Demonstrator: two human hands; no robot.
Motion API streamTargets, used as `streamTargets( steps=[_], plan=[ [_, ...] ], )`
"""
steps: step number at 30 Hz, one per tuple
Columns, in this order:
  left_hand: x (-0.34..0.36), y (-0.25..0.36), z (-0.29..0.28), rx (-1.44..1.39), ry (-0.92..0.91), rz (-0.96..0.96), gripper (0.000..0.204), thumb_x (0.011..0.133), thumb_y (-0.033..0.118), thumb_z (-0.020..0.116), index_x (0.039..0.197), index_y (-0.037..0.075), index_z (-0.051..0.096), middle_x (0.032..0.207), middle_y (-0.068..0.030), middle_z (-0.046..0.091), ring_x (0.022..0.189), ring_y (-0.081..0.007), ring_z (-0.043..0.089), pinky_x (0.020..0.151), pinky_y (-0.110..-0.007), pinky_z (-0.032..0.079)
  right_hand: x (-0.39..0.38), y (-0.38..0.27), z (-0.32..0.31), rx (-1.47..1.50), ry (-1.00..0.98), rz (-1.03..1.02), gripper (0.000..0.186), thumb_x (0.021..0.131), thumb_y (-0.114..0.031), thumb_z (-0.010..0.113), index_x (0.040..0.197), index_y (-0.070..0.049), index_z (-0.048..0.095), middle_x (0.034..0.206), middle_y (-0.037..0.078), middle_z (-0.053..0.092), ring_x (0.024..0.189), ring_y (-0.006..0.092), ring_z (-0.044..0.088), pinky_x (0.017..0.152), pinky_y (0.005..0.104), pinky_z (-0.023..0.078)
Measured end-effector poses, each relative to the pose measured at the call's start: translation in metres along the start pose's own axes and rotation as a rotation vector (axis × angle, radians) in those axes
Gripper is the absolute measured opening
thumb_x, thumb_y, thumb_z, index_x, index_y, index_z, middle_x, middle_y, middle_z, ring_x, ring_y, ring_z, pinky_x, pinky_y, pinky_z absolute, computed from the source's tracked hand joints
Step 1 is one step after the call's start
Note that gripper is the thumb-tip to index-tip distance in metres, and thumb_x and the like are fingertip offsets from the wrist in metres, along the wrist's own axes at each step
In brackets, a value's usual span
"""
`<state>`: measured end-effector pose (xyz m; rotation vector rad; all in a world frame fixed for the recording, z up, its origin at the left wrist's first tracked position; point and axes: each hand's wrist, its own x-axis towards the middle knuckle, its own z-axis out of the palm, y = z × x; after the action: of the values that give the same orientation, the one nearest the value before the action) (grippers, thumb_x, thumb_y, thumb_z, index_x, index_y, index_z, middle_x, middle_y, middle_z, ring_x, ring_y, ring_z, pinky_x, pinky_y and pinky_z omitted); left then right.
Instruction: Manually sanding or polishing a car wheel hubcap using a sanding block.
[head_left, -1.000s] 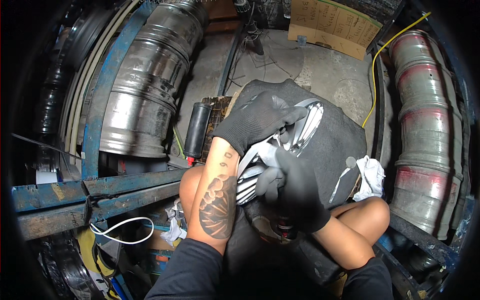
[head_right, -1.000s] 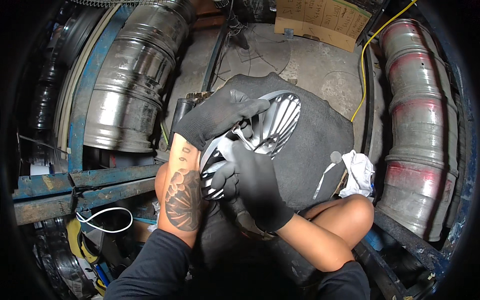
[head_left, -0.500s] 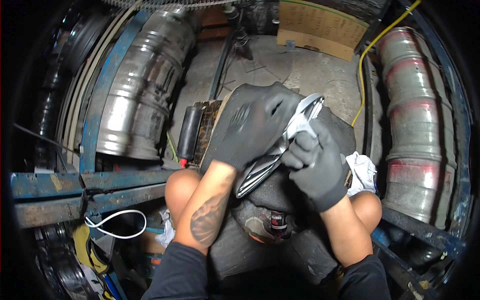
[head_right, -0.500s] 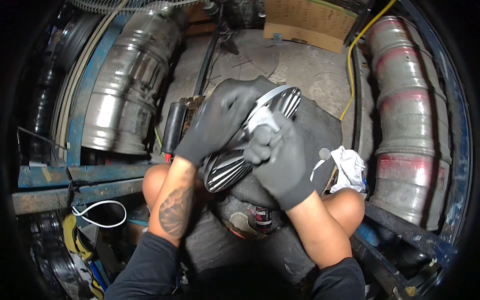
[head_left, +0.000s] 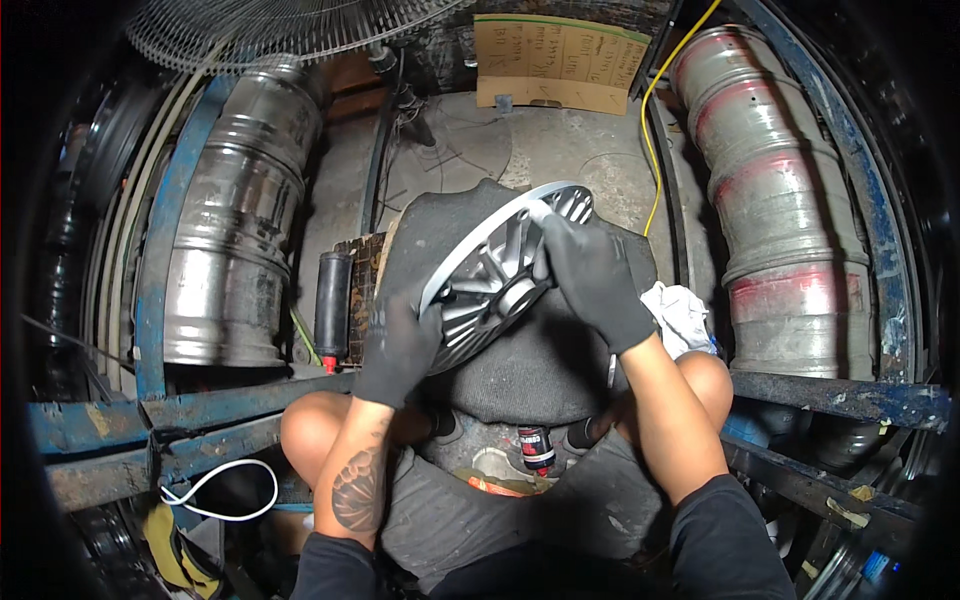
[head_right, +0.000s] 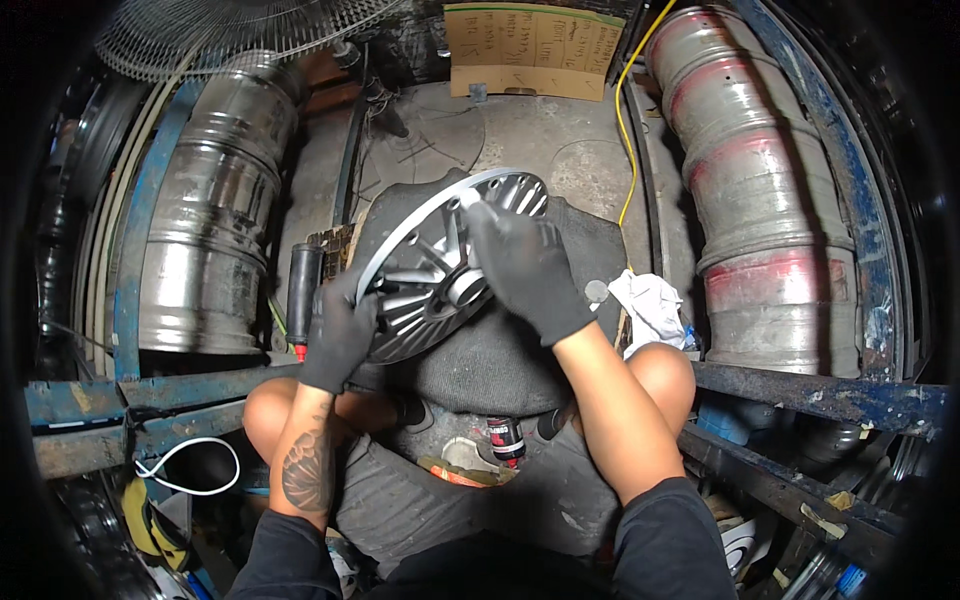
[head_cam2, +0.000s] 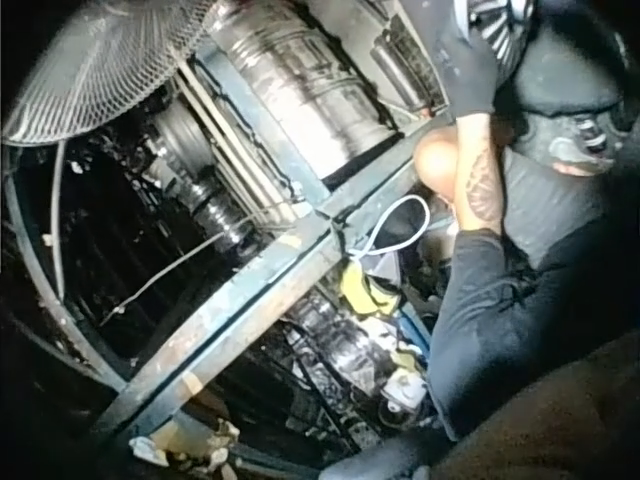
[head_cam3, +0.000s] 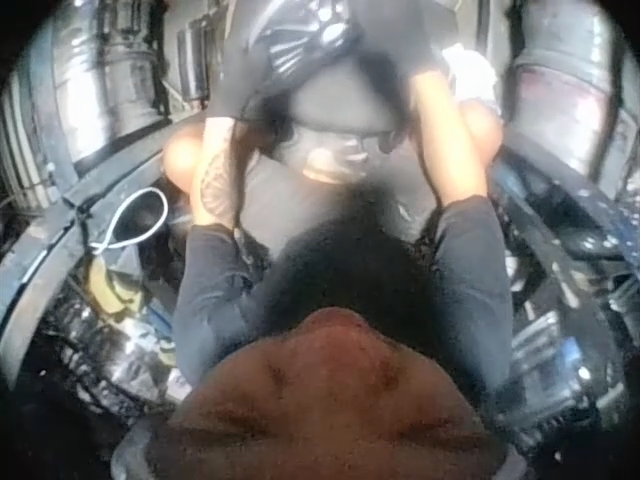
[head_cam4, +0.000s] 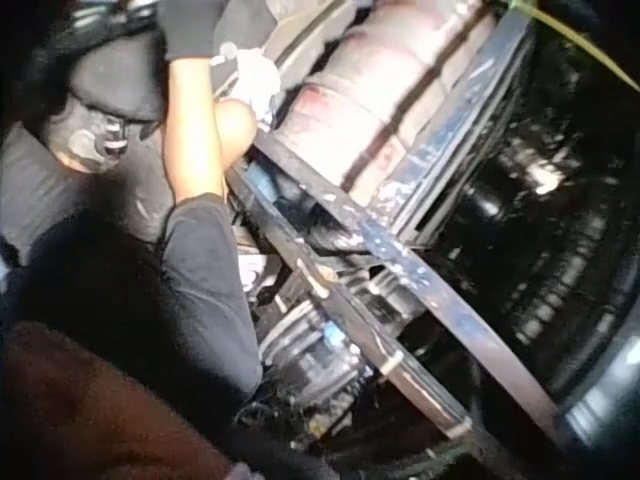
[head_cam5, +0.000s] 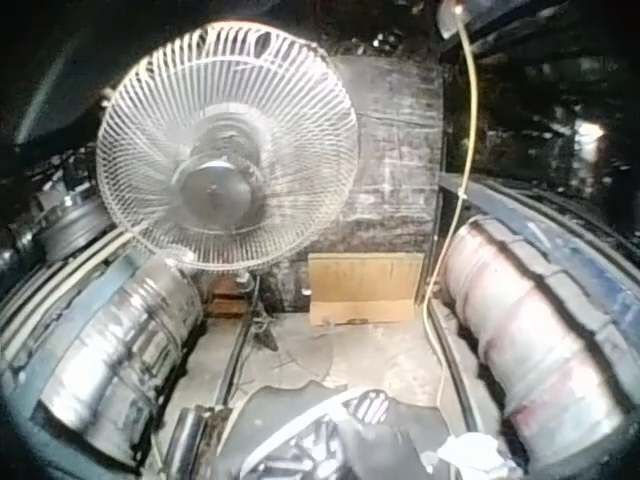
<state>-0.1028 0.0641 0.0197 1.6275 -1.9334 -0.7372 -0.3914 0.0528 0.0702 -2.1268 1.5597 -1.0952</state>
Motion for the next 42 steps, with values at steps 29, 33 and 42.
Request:
streamTargets(
  steps=[29, 33, 42],
  plan=[
    [0.109, 0.054, -0.051, 0.289, -0.072, 0.075, 0.032, 0.094, 0.026, 0.061, 0.12, 0.014, 0.077, 0.108, -0.0209, 0.076, 0.105, -0.0395, 0.072, 0.097, -0.05, 0.056, 0.031, 0.068, 0.027, -0.781, -0.232, -0.334, 0.03, 0.101, -0.035, 0.065, 0.126, -0.022, 0.073, 0.074, 0.01, 0.069, 0.058, 0.0293, 0.066, 0.051, 0.0465, 0.049],
    [0.11, 0.042, -0.041, 0.316, 0.027, 0.126, 0.026, 0.093, 0.019, 0.059, 0.101, 0.003, 0.078, 0.1, -0.0229, 0.076, 0.099, -0.037, 0.075, 0.089, -0.048, 0.058, -0.02, 0.057, 0.055, -0.356, -0.413, -0.25, 0.031, 0.105, -0.034, 0.057, 0.118, -0.01, 0.072, 0.077, 0.017, 0.07, 0.067, 0.0337, 0.07, 0.06, 0.0454, 0.055],
    [0.107, 0.044, -0.048, 0.313, 0.009, -0.016, 0.028, 0.094, 0.02, 0.059, 0.109, 0.009, 0.079, 0.102, -0.0211, 0.076, 0.1, -0.0371, 0.075, 0.091, -0.049, 0.058, -0.003, 0.035, 0.019, 0.909, -0.4, 0.64, 0.065, 0.107, -0.052, 0.058, 0.139, 0.004, 0.062, 0.121, 0.011, 0.071, 0.107, 0.0191, 0.066, 0.096, 0.0373, 0.055]
  ],
)
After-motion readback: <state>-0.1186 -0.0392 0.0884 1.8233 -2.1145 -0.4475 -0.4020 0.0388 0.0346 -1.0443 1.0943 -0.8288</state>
